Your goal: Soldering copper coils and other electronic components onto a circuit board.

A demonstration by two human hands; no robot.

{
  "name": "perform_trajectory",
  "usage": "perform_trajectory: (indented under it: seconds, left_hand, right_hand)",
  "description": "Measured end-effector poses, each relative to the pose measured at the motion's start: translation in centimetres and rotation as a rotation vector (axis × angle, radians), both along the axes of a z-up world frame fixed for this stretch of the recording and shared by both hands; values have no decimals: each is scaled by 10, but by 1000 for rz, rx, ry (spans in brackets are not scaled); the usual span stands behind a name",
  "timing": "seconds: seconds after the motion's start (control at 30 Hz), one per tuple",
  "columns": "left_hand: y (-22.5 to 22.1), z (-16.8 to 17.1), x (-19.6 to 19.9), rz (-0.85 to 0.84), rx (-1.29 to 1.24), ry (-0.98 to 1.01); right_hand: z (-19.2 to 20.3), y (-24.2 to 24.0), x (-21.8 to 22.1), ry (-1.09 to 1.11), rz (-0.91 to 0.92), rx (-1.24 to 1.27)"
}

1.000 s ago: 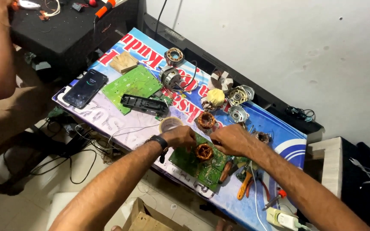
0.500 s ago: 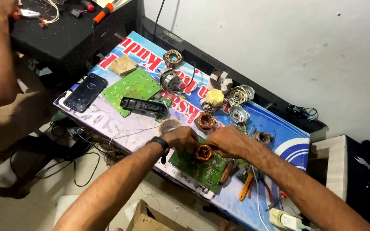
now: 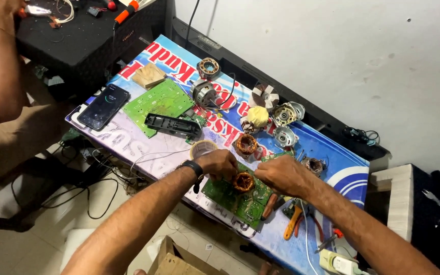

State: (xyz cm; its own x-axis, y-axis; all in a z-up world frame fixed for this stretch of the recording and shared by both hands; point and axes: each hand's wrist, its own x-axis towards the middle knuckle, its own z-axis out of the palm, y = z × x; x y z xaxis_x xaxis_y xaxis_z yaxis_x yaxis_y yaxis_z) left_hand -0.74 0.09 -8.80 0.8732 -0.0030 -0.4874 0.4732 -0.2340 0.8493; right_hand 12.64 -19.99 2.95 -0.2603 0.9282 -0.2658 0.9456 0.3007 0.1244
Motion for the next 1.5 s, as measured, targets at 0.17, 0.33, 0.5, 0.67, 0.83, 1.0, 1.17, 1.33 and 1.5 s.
perform_trajectory:
  seconds: [0.17,0.33,0.5,0.67,0.83,1.0,1.17,1.33,1.5]
  left_hand:
    - [-2,3,0,-14,-6,-3]
    - [-7,16,-4,1,23,-2]
    - [-9,22,0,-4,71,-9]
    - [-8,4,9,-106,162,-31]
    - [-9,10,7,-100,148,-14]
    - [-9,13,5,-90,150,-15]
    - [-7,7,2,-66,116,5]
    - [-6,7,3,-92,114,-3]
    - [-4,2,4,-118,114,-36]
  right_hand:
    - [-26,-17,13,88,119,177]
    - [-49,-33,24,142,162,282]
    - [-66,-42,34,143,195,357]
    - [-131,-52,70,167,173,256]
    - [-99,-37,44,106,134,236]
    - [-51,-18,17,99,31,199]
    - [-65,-17,32,140,-198,-21]
    - [-64,-18,33,149,-190,7]
    - [-66,-22,31,67,-66,44]
